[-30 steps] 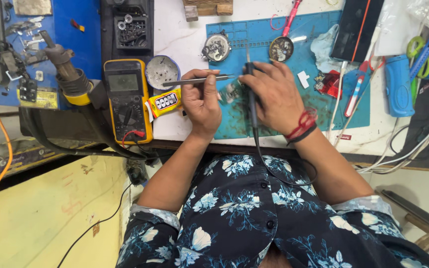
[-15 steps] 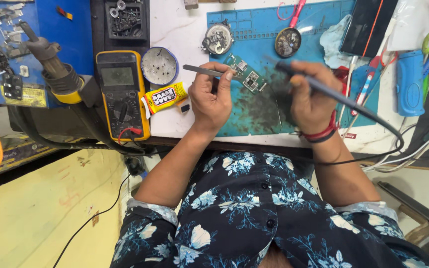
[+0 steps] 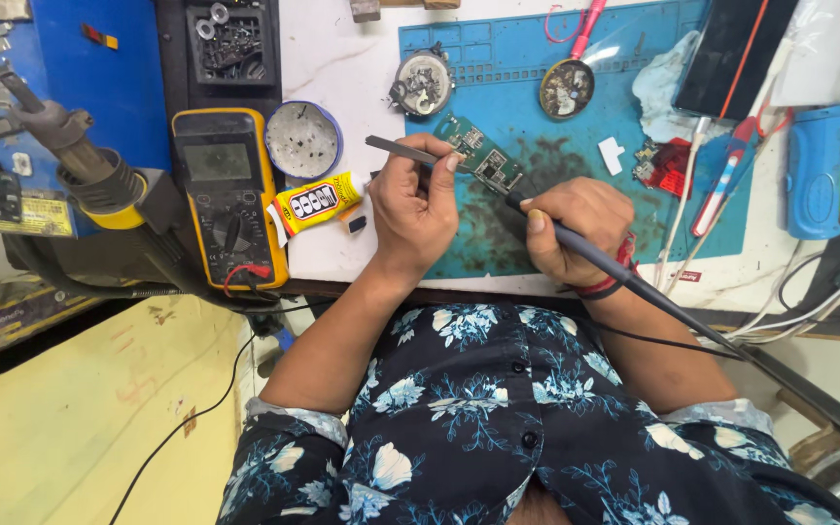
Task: The person solders components on a green circuit board at a repair workbench, holding the board with tweezers in one hand and a soldering iron in the other, repositioning the board and touching various points on it with the iron throughout the episode.
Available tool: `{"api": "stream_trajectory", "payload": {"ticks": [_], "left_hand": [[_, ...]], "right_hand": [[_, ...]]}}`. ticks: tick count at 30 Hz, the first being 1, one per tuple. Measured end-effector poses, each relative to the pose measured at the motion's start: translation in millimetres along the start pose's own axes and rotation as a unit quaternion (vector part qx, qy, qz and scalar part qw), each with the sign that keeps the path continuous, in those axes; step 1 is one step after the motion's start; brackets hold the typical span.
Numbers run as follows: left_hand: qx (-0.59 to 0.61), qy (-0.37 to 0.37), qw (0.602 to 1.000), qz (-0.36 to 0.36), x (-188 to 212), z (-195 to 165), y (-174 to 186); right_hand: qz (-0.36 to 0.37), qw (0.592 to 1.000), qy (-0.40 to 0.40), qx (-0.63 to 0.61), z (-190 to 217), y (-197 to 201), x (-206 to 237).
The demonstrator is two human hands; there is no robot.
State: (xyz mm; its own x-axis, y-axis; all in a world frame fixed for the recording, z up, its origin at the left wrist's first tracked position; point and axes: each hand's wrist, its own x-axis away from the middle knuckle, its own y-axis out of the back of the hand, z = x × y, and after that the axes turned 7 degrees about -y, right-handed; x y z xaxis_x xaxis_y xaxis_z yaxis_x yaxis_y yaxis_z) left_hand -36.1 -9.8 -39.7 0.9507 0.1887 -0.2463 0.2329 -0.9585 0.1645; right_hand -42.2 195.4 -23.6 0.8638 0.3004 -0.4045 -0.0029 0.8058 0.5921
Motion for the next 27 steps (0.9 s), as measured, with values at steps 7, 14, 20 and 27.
{"api": "stream_trajectory", "payload": {"ticks": [7, 14, 20, 27], "left_hand": [[0.01, 0.001, 1.0, 0.003, -3.5, 6.6, -0.5], [0.011, -0.008, 1.0, 0.006, -4.1, 8.1, 0.0], [0.007, -0.014, 1.0, 0.005, -4.7, 7.9, -1.0], [0.006, -0.007, 1.0, 0.01, -4.5, 7.9, -0.1]], "right_hand": [[0.011, 1.0, 0.0, 0.01, -3.4, -3.6, -6.8], [0.005, 1.0, 0.012, 0.025, -3.9, -5.9, -7.8], [0.001, 0.999, 0.016, 0.031, -0.8, -5.9, -7.9], [0.004, 0.999, 0.011, 0.034, 1.6, -6.1, -8.2]]}}
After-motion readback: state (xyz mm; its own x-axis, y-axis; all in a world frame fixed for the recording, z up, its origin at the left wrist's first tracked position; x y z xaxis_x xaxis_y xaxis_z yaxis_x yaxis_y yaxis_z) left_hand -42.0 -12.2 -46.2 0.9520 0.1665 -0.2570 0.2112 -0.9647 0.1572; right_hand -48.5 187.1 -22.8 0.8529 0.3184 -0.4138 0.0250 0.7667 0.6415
